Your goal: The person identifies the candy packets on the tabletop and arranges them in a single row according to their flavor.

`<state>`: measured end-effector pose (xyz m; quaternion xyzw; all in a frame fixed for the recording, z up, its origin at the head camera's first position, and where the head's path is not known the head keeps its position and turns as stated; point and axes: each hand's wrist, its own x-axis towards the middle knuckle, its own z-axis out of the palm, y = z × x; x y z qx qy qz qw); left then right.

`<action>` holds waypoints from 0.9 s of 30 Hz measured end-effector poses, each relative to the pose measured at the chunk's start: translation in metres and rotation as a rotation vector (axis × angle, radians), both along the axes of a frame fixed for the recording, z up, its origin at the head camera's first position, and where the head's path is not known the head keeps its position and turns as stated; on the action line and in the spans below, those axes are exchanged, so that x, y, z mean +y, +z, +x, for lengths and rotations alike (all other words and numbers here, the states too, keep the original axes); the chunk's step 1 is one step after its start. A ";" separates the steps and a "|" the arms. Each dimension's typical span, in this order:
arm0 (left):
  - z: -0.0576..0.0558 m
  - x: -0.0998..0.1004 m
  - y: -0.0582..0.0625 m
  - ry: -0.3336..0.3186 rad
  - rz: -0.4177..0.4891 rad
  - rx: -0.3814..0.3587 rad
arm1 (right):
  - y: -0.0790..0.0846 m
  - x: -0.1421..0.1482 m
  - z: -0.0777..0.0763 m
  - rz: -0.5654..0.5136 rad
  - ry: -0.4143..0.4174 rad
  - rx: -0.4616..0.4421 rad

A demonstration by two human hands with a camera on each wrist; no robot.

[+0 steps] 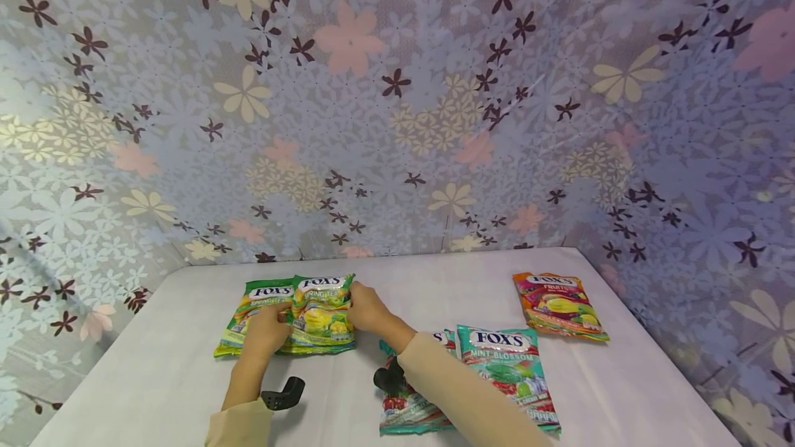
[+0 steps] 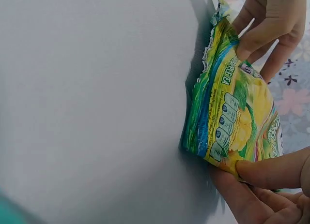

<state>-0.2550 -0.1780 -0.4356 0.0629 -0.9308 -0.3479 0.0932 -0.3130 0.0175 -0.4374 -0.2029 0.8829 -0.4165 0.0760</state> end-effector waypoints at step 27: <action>-0.001 0.006 -0.004 0.115 -0.094 0.040 | -0.004 -0.010 -0.009 0.094 -0.085 -0.054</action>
